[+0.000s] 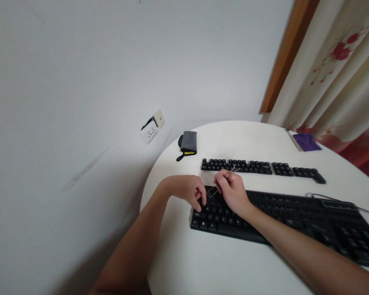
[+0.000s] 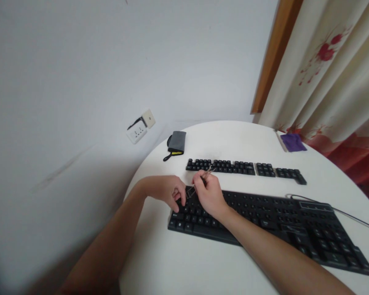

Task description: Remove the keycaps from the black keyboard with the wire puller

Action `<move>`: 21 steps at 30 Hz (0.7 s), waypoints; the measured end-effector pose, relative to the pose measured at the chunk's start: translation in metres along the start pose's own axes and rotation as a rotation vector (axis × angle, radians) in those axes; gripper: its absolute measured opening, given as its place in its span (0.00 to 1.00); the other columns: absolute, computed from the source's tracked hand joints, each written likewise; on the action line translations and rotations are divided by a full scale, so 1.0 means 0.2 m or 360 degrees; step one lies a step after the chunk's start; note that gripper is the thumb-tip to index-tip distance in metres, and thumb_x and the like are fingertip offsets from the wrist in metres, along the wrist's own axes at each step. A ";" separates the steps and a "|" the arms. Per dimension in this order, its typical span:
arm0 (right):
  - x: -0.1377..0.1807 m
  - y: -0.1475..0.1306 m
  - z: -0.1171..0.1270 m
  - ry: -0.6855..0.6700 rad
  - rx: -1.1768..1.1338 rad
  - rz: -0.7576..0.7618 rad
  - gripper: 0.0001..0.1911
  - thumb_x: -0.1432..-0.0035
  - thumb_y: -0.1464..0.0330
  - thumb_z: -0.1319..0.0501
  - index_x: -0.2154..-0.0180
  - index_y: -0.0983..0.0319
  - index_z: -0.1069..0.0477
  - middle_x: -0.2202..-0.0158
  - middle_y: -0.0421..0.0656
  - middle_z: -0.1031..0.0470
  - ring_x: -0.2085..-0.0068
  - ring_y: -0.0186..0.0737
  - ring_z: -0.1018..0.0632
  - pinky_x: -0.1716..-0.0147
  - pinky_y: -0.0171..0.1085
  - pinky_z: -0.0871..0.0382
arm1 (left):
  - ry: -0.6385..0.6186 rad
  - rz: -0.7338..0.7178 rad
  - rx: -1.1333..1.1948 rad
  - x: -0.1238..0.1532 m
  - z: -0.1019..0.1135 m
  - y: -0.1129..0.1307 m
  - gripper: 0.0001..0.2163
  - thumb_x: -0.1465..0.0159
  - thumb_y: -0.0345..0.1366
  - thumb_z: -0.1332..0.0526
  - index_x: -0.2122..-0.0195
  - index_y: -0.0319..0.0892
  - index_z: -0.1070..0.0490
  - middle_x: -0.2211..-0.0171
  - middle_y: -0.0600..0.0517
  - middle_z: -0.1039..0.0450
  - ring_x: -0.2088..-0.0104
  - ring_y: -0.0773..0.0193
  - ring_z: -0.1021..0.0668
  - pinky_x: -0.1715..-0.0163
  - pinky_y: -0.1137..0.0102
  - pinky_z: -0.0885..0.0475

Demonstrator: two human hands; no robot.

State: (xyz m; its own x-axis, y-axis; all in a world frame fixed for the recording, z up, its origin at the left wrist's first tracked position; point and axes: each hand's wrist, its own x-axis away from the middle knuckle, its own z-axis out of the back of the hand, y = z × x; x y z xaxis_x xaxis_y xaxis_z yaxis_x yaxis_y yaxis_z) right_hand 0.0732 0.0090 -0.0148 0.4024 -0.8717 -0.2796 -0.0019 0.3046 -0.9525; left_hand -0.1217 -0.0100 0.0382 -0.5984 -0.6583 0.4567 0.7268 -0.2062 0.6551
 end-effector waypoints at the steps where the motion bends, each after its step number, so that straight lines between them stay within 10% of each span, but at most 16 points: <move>1: 0.00 0.00 0.00 0.0000 0.0008 0.0005 0.16 0.35 0.64 0.46 0.74 0.61 0.32 0.82 0.34 0.36 0.78 0.33 0.34 0.74 0.34 0.40 | 0.0023 0.0027 -0.0073 0.00 -0.01 0.01 0.10 0.49 0.37 0.27 0.65 0.43 0.18 0.78 0.57 0.28 0.78 0.70 0.29 0.77 0.75 0.38; 21: -0.01 0.02 0.00 0.0024 0.0004 -0.0018 0.15 0.35 0.64 0.46 0.73 0.60 0.32 0.82 0.35 0.36 0.79 0.34 0.35 0.75 0.34 0.41 | 0.0118 0.0202 -0.0326 0.00 -0.04 0.08 0.08 0.50 0.37 0.27 0.69 0.43 0.19 0.77 0.58 0.26 0.77 0.70 0.28 0.76 0.75 0.39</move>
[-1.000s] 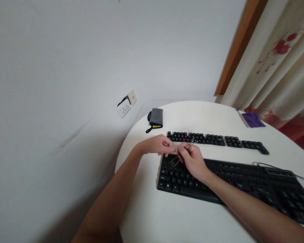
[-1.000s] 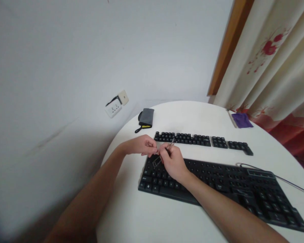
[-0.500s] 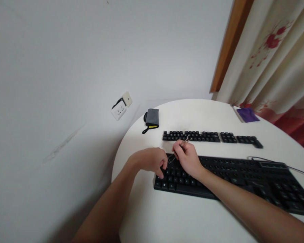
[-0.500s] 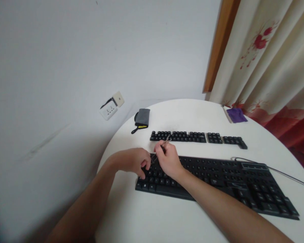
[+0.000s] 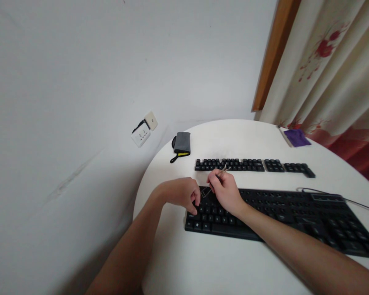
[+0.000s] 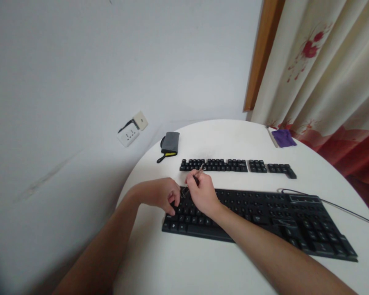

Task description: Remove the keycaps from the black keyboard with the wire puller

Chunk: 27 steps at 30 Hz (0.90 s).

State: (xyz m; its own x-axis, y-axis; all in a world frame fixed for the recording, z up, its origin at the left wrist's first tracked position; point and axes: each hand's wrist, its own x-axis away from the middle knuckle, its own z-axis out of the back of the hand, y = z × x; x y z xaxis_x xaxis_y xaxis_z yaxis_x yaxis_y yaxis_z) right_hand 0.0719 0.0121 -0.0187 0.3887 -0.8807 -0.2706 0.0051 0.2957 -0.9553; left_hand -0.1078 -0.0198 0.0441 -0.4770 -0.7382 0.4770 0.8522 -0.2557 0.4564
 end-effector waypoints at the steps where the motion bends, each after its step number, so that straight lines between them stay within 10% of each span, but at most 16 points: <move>1: 0.00 0.00 0.00 0.0001 0.0001 -0.0002 0.15 0.35 0.64 0.46 0.73 0.60 0.32 0.82 0.35 0.36 0.79 0.34 0.35 0.75 0.34 0.41 | 0.0017 0.0066 0.0014 0.01 -0.01 0.00 0.08 0.50 0.38 0.27 0.68 0.43 0.19 0.76 0.57 0.25 0.77 0.70 0.28 0.77 0.74 0.39; 27: -0.02 0.00 0.00 0.0029 -0.0027 -0.0026 0.15 0.37 0.64 0.46 0.74 0.60 0.32 0.83 0.35 0.36 0.80 0.35 0.34 0.76 0.34 0.41 | 0.0508 -0.0307 0.0030 0.09 -0.19 -0.07 0.07 0.47 0.29 0.35 0.67 0.41 0.28 0.71 0.56 0.33 0.72 0.69 0.31 0.72 0.76 0.37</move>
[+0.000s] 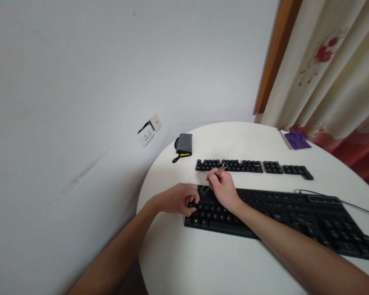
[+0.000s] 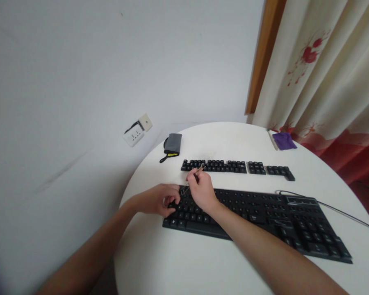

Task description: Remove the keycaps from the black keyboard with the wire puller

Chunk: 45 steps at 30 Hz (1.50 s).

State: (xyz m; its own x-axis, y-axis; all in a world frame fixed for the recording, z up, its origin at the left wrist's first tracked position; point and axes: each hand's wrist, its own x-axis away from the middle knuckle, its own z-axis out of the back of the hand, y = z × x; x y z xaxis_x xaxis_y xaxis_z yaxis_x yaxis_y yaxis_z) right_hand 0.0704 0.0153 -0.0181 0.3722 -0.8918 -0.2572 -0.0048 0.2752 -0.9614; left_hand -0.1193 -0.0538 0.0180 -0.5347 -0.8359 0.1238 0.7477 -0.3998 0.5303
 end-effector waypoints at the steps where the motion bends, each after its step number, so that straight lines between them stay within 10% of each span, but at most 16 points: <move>1: 0.00 0.00 0.00 0.0004 -0.0002 0.0002 0.15 0.37 0.64 0.46 0.74 0.60 0.32 0.83 0.35 0.36 0.80 0.35 0.34 0.76 0.34 0.41 | 0.0012 0.0000 -0.0004 0.00 -0.01 0.00 0.07 0.48 0.29 0.35 0.68 0.41 0.29 0.71 0.56 0.33 0.72 0.69 0.32 0.72 0.76 0.37; 12: -0.01 0.01 0.00 -0.0007 -0.0024 -0.0026 0.15 0.36 0.63 0.46 0.74 0.60 0.32 0.83 0.35 0.35 0.80 0.35 0.34 0.77 0.34 0.41 | 0.0176 0.0105 0.0389 0.02 0.00 -0.04 0.07 0.43 0.32 0.37 0.71 0.41 0.36 0.69 0.55 0.35 0.70 0.69 0.33 0.72 0.75 0.36; 23: -0.01 0.01 0.01 0.0037 -0.0006 -0.0003 0.15 0.37 0.63 0.46 0.74 0.60 0.31 0.83 0.35 0.36 0.80 0.35 0.35 0.77 0.34 0.42 | 0.1092 0.0346 0.0437 -0.25 0.12 -0.30 0.14 0.45 0.40 0.31 0.62 0.40 0.30 0.67 0.52 0.25 0.66 0.64 0.22 0.62 0.69 0.25; 45: 0.02 -0.01 0.01 0.0036 -0.0001 0.0038 0.16 0.35 0.63 0.46 0.74 0.61 0.30 0.81 0.36 0.35 0.79 0.34 0.35 0.75 0.34 0.42 | 0.1180 0.0156 -0.0200 -0.24 -0.08 -0.36 0.06 0.42 0.35 0.29 0.63 0.45 0.19 0.63 0.49 0.26 0.59 0.60 0.25 0.54 0.64 0.31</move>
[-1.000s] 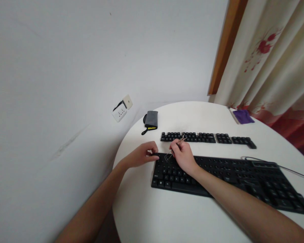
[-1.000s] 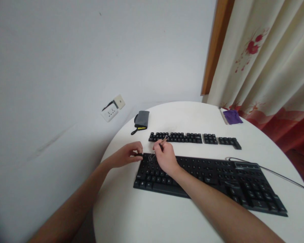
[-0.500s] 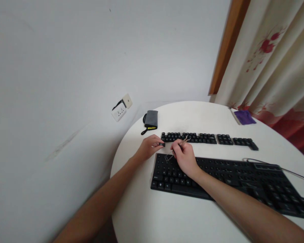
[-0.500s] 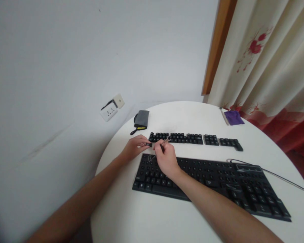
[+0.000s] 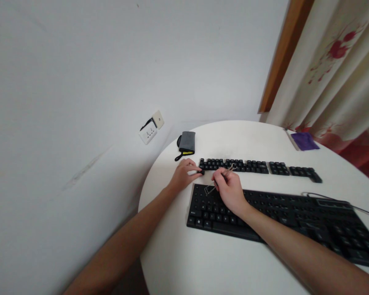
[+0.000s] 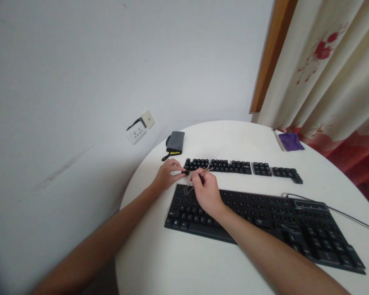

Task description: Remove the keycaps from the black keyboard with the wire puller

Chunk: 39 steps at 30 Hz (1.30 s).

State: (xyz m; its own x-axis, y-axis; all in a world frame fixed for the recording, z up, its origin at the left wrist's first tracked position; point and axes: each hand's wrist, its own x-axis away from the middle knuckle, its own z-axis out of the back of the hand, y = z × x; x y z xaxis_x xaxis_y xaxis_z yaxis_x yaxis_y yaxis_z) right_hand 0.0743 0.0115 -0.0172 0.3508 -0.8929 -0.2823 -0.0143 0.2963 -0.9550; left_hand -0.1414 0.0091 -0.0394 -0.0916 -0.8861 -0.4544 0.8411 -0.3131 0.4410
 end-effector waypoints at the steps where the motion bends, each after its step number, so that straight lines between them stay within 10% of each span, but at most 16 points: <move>1: 0.00 0.00 0.00 -0.0001 -0.0003 0.0001 0.16 0.35 0.63 0.46 0.74 0.61 0.30 0.82 0.36 0.35 0.79 0.34 0.35 0.75 0.34 0.42 | 0.0015 -0.0015 0.0009 0.00 0.00 0.00 0.06 0.42 0.34 0.29 0.63 0.45 0.19 0.63 0.49 0.26 0.59 0.60 0.25 0.55 0.65 0.31; 12: 0.00 0.00 0.01 -0.0006 0.0012 0.0003 0.17 0.35 0.62 0.46 0.74 0.61 0.31 0.82 0.35 0.36 0.79 0.34 0.35 0.76 0.34 0.43 | 0.0020 0.0401 0.0203 0.00 -0.01 0.01 0.19 0.51 0.33 0.27 0.64 0.44 0.36 0.72 0.58 0.25 0.74 0.67 0.33 0.71 0.72 0.37; 39: 0.00 0.00 0.00 -0.0040 0.0057 0.0020 0.16 0.35 0.63 0.46 0.74 0.61 0.31 0.82 0.35 0.36 0.79 0.33 0.35 0.75 0.34 0.42 | -0.0019 0.0422 0.0219 -0.02 -0.02 0.01 0.16 0.50 0.34 0.28 0.67 0.44 0.35 0.71 0.58 0.23 0.74 0.67 0.32 0.71 0.72 0.38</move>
State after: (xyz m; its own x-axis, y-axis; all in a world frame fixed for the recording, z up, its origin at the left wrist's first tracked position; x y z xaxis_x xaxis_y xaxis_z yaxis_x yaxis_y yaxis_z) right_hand 0.0754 0.0113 -0.0167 0.3744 -0.8803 -0.2913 0.0149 0.3198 -0.9474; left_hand -0.1371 0.0130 -0.0399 0.1148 -0.9468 -0.3008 0.7564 -0.1130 0.6443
